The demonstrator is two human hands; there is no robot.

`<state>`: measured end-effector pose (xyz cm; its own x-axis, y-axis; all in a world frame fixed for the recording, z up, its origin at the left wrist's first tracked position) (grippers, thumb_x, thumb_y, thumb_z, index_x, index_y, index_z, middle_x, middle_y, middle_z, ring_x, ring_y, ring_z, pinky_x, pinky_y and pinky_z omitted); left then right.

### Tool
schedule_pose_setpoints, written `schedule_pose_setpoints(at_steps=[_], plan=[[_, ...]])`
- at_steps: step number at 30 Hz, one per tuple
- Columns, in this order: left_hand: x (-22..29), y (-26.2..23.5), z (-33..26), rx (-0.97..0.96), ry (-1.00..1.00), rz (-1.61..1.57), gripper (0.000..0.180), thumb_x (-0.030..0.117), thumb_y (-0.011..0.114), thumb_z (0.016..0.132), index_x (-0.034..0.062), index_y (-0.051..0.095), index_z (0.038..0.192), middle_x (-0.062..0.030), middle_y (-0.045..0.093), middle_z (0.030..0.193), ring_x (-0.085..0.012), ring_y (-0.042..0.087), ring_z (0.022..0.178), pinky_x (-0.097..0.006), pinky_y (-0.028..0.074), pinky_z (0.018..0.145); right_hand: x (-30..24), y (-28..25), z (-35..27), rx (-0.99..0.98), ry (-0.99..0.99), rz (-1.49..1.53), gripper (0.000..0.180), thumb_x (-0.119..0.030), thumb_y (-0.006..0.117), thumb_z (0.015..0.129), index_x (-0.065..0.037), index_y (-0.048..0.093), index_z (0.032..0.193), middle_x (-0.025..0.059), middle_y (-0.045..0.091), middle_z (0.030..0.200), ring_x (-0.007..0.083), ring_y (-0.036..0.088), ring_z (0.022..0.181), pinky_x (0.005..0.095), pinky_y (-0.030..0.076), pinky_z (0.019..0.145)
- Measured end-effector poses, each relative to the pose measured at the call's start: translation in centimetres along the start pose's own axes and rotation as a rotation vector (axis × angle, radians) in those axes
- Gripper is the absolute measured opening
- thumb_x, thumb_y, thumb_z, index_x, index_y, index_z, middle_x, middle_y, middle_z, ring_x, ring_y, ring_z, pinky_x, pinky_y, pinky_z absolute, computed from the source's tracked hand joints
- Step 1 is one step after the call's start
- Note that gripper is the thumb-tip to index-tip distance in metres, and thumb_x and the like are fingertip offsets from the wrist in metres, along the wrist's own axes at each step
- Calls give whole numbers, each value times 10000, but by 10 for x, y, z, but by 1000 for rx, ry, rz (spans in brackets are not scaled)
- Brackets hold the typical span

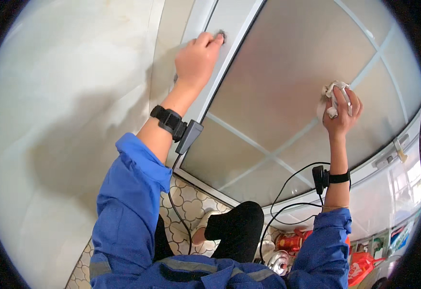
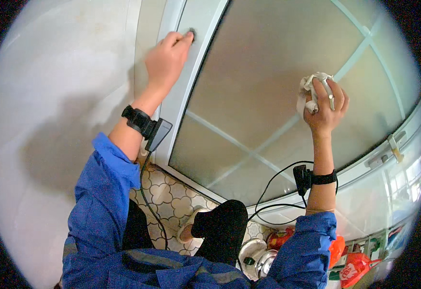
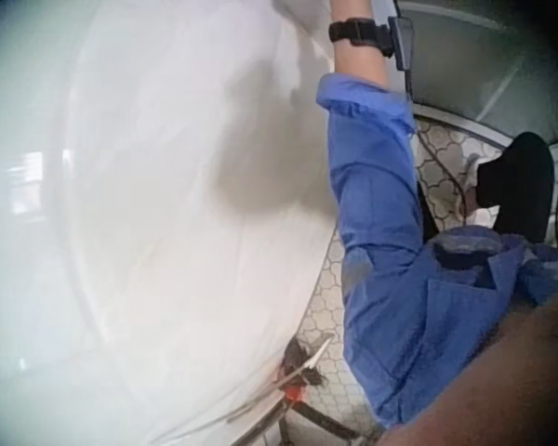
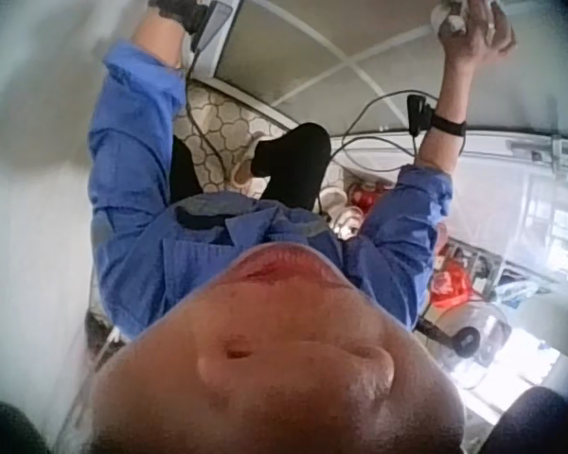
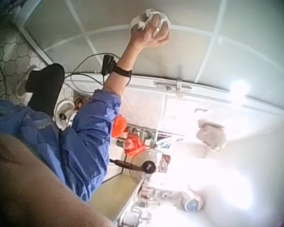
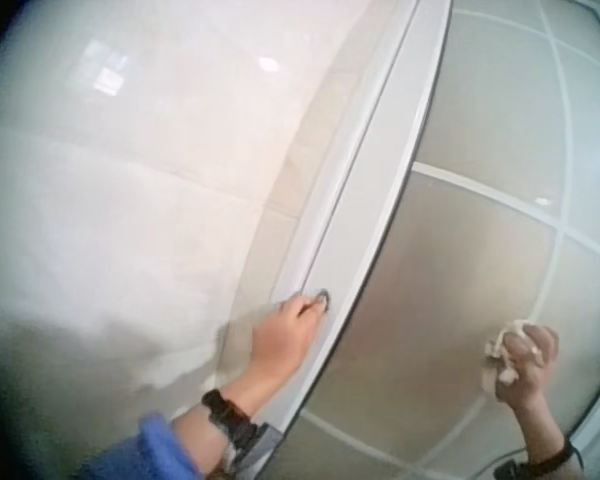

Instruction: Cleaning a door frame and handle with a rag and a small brush.

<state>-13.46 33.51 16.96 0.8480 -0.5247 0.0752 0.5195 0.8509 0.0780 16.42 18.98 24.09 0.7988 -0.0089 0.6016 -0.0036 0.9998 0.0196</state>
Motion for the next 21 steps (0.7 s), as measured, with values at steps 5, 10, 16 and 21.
schedule_pose_setpoints(at_steps=[5, 10, 16, 21], plan=[[-2, -2, -7, -10, -56, 9, 37, 183, 646, 809, 157, 640, 783, 31, 551, 717, -180, 569, 533, -320, 444, 431, -1, 2, 1, 0, -5, 13, 468, -101, 709, 614, -233, 660, 1060, 37, 574, 1123, 250, 541, 993, 385, 438, 848], [10, -3, -11, -61, 35, 9, 53, 169, 640, 811, 144, 639, 764, 19, 533, 711, -177, 569, 525, -323, 441, 424, 0, -1, 2, 4, -17, -4, 472, -102, 702, 603, -228, 664, 1057, 39, 579, 1120, 248, 539, 1002, 388, 437, 849], [5, -2, 5, -17, 9, 115, 54, 160, 632, 817, 128, 634, 773, 3, 526, 721, -185, 563, 517, -319, 448, 422, -3, 0, 3, 0, -26, 16, 466, -115, 706, 606, -229, 662, 1056, 42, 582, 1110, 251, 549, 991, 384, 439, 843], [11, 0, -28, -158, 52, 110, 42, 141, 623, 804, 124, 640, 839, -1, 534, 756, -177, 565, 530, -315, 454, 422, 1, 0, 0, 6, -33, 5, 468, -111, 702, 617, -238, 656, 1065, 34, 575, 1114, 254, 552, 978, 376, 445, 836]])
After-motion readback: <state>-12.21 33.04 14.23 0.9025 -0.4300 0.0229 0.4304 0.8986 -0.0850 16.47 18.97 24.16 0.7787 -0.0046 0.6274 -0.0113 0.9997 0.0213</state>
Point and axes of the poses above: each hand's wrist, its own z-axis towards the middle knuckle, its own y-axis out of the palm, x = y × z, the point moved 7 cm from there along z, towards the middle knuckle
